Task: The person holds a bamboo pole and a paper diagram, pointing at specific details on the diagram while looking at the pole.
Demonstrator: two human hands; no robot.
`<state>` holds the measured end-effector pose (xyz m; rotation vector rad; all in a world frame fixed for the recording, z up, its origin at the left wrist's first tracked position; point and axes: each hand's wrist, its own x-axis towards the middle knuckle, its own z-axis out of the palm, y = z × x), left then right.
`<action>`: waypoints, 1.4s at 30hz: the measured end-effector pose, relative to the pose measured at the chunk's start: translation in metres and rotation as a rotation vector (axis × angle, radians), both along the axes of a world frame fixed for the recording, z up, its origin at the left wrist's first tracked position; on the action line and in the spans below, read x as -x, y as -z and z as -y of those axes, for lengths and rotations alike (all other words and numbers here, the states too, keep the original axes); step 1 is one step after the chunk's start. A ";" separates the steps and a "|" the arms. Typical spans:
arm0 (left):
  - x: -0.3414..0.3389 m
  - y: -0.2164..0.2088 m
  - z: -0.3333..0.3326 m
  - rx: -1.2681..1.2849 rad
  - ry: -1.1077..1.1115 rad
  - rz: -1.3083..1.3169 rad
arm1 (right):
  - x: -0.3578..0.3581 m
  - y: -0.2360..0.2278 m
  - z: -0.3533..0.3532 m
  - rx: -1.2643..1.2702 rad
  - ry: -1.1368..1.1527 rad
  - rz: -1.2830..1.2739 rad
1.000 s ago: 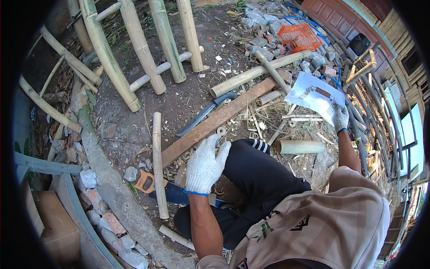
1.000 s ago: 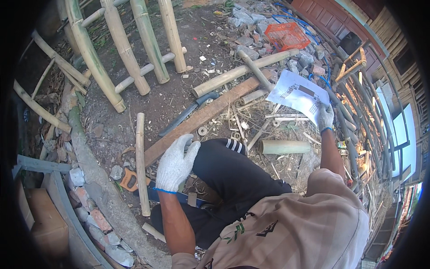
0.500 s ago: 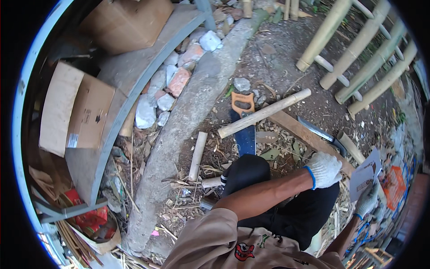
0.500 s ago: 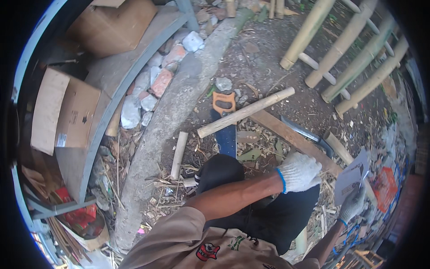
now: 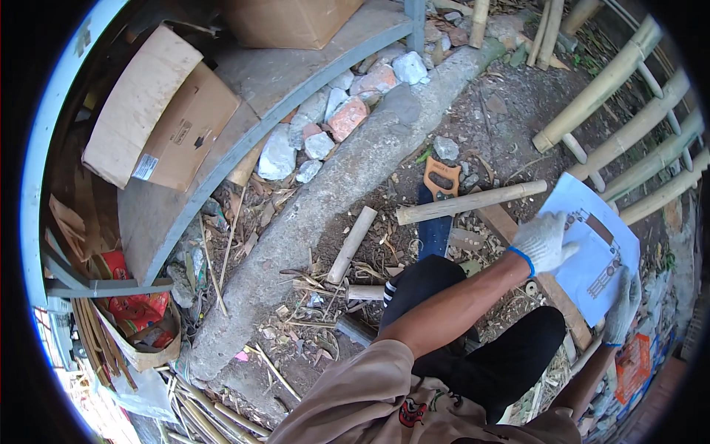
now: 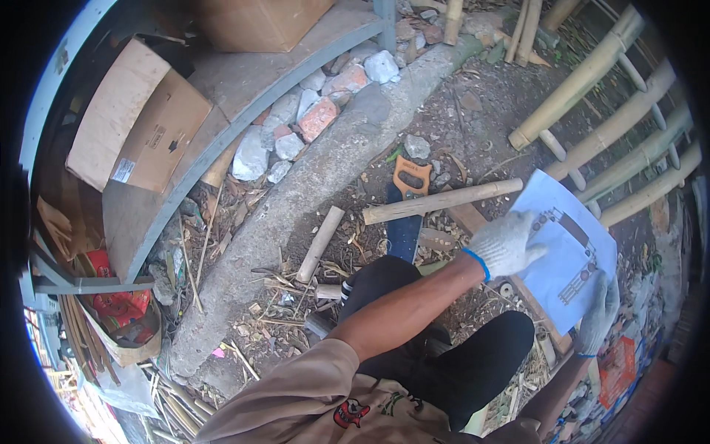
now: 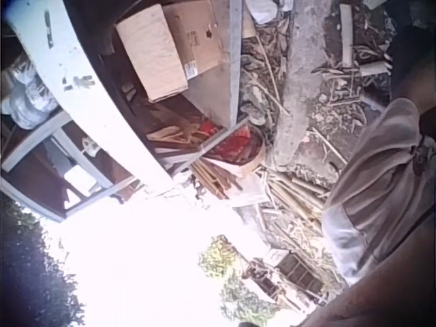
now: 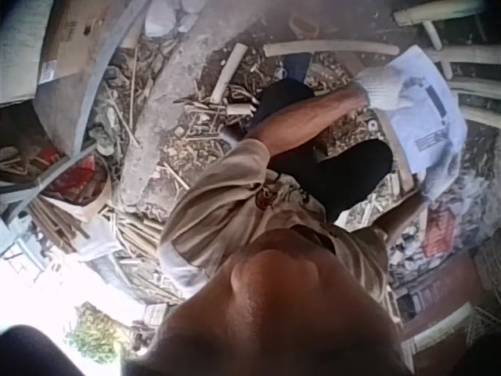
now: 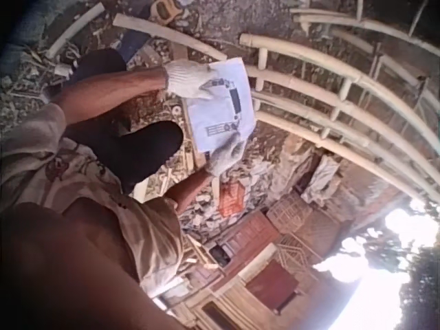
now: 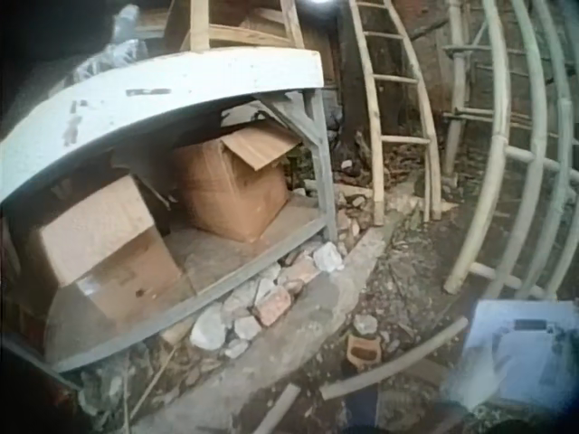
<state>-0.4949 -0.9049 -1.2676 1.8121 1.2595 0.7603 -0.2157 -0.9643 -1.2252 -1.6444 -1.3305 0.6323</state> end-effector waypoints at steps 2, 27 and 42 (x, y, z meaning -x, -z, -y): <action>-0.010 0.010 -0.007 0.087 0.006 -0.001 | 0.020 -0.013 0.008 0.007 0.005 -0.136; -0.127 0.177 0.025 0.662 0.474 0.652 | 0.016 0.156 0.111 0.230 0.157 -1.397; -0.066 0.103 0.002 0.179 0.618 0.283 | -0.029 0.052 0.067 0.633 -0.179 -0.415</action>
